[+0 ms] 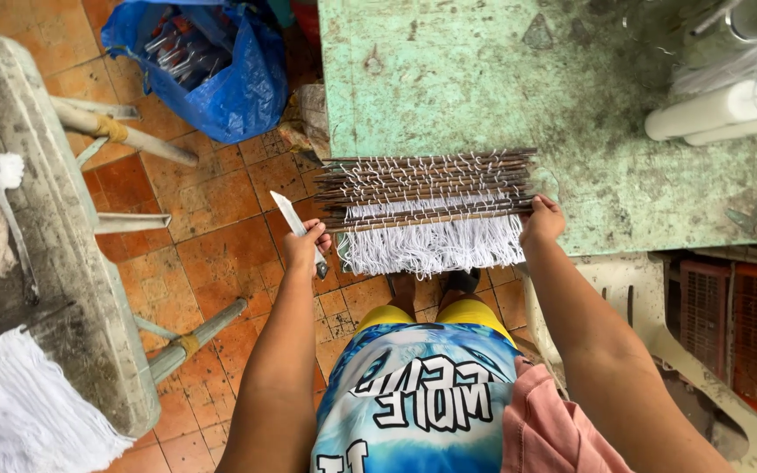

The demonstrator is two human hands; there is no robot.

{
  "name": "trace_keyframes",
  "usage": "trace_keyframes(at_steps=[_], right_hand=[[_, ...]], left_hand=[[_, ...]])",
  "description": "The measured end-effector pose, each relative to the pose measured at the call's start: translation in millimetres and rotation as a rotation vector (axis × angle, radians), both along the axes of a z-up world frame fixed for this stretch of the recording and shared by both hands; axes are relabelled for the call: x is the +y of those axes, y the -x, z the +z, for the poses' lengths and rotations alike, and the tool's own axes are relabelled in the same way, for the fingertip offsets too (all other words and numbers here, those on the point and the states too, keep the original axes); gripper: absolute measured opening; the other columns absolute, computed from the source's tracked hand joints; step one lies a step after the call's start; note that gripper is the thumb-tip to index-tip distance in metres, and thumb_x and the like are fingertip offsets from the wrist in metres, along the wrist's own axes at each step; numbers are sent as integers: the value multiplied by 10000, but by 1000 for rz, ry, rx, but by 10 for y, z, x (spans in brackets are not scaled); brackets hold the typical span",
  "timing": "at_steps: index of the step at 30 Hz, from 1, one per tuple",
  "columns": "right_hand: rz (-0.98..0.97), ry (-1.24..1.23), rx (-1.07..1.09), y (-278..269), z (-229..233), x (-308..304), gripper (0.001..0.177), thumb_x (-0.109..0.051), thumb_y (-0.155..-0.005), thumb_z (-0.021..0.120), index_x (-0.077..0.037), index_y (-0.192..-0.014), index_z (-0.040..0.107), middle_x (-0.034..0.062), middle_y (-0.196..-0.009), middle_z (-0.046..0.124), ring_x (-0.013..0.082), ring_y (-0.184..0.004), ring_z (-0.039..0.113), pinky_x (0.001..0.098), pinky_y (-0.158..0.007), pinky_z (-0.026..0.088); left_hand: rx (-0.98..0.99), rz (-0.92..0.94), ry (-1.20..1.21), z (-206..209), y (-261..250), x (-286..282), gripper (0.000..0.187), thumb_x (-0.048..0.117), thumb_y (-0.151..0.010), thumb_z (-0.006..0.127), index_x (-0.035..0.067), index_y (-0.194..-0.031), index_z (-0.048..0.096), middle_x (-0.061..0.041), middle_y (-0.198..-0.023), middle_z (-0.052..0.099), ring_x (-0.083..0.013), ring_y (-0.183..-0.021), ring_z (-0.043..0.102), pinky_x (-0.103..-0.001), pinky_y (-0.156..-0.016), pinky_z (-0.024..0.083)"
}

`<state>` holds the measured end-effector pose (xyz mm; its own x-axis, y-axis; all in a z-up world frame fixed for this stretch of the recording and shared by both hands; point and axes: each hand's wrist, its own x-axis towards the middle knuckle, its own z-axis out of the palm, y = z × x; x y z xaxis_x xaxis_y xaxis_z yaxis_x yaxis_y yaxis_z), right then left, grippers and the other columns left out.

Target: Dipping racks of candle wicks into molten wax and hanging them to dry

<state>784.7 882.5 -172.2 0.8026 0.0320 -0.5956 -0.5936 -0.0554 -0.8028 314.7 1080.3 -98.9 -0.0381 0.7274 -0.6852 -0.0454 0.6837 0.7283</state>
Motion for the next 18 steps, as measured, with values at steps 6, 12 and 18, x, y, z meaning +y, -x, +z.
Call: trace_keyframes(at_steps=[6,12,18], right_hand=[[-128,-108,7,296,573,-137,197,-162,-906,830,-122,-1006,665,134,-963,707,256,-888,712,467,-814,650],[-168,-280,49,554,975,-680,211,-111,-973,739,-91,-1146,620,156,-948,723,300,-884,749,512,-836,646],[-296,-330,191,1102,1858,-1514,207,-90,-1000,659,-134,-1200,630,119,-1042,738,253,-917,762,441,-807,653]], left_hand=[[-58,-89,-32,332,217,-200,307,68,-886,799,-22,-1149,670,-125,-883,719,-197,-673,749,-350,-633,694],[-74,-250,-133,636,487,-557,256,61,-906,755,-32,-1128,667,-123,-755,656,-209,-577,697,-328,-540,642],[-85,-413,-10,1658,709,-1223,157,-45,-935,681,-75,-1087,707,-211,-782,706,-267,-637,666,-341,-616,577]])
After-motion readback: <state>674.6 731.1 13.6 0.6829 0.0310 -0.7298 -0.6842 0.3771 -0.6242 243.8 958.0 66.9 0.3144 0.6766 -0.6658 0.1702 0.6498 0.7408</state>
